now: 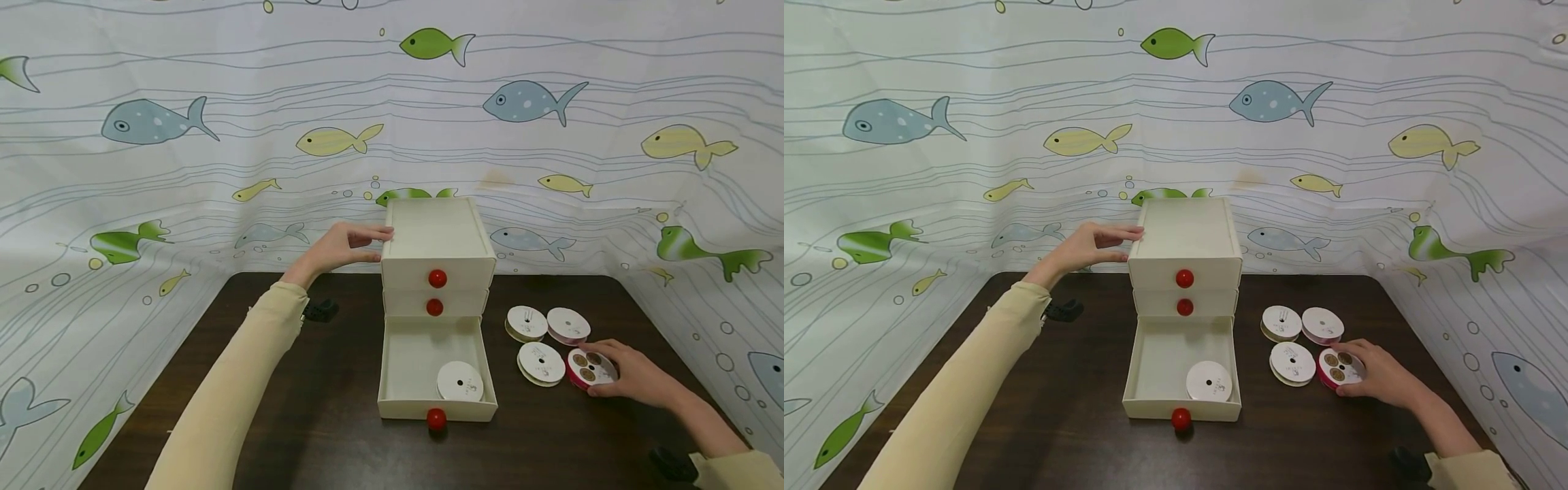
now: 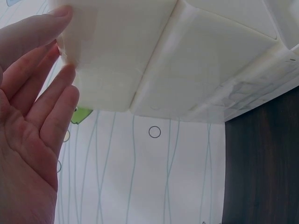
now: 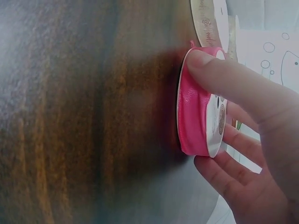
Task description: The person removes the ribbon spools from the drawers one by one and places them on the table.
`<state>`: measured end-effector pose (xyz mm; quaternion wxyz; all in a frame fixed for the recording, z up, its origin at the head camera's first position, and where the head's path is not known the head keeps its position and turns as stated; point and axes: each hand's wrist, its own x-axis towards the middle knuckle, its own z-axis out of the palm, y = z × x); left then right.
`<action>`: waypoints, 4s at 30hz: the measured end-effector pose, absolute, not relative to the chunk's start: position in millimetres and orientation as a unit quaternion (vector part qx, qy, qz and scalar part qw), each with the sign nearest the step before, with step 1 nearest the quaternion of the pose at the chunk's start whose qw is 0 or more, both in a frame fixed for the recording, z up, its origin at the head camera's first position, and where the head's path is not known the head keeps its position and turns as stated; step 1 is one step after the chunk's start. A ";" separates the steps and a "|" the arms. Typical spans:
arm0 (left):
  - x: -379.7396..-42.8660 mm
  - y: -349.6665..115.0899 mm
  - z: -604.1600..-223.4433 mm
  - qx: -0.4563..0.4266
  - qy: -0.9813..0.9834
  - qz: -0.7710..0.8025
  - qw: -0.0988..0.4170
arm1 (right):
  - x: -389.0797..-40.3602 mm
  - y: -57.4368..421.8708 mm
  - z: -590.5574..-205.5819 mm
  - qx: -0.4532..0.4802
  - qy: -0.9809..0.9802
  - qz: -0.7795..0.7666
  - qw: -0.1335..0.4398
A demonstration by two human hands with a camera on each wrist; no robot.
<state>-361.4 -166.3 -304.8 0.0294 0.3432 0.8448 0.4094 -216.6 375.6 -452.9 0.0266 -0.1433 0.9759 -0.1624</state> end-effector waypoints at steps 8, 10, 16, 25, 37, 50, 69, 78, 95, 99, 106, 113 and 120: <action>-361.1 -165.9 -305.2 0.339 0.846 0.410 0.031 | -211.1 374.3 -440.1 -0.135 0.978 -0.160 0.021; -361.0 -165.9 -305.0 0.338 0.847 0.410 0.029 | -209.3 374.1 -434.6 -0.141 0.978 -0.156 0.010; -362.2 -165.9 -305.0 0.342 0.843 0.414 0.025 | -207.7 372.4 -416.6 -0.180 0.974 -0.127 -0.046; -361.9 -166.0 -305.6 0.333 0.846 0.415 0.025 | -211.7 350.0 -385.7 -0.215 0.967 -0.119 -0.065; -362.8 -167.3 -305.4 0.346 0.836 0.425 0.035 | -218.6 289.4 -346.3 -0.298 0.949 -0.101 -0.022; -360.9 -166.9 -305.2 0.339 0.840 0.422 0.032 | -238.8 234.2 -329.5 -0.389 0.913 -0.105 0.066; -359.2 -166.2 -302.5 0.333 0.842 0.423 0.031 | -255.8 168.5 -343.9 -0.457 0.867 -0.073 0.184; -360.3 -164.6 -303.6 0.329 0.844 0.423 0.033 | -262.6 146.4 -352.8 -0.470 0.850 -0.043 0.232; -361.6 -167.2 -306.1 0.336 0.833 0.438 0.031 | -274.7 123.1 -368.0 -0.450 0.839 0.016 0.305; -361.3 -167.1 -305.9 0.340 0.834 0.434 0.032 | -276.8 122.9 -369.9 -0.448 0.836 0.010 0.316; -361.2 -166.3 -305.8 0.338 0.835 0.434 0.026 | -280.2 121.5 -373.5 -0.448 0.840 0.004 0.306; -361.4 -165.3 -306.6 0.333 0.838 0.431 0.026 | -283.1 115.2 -373.2 -0.468 0.834 -0.003 0.293; -361.5 -167.6 -307.4 0.336 0.832 0.441 0.030 | -285.4 106.7 -376.1 -0.491 0.824 -0.005 0.282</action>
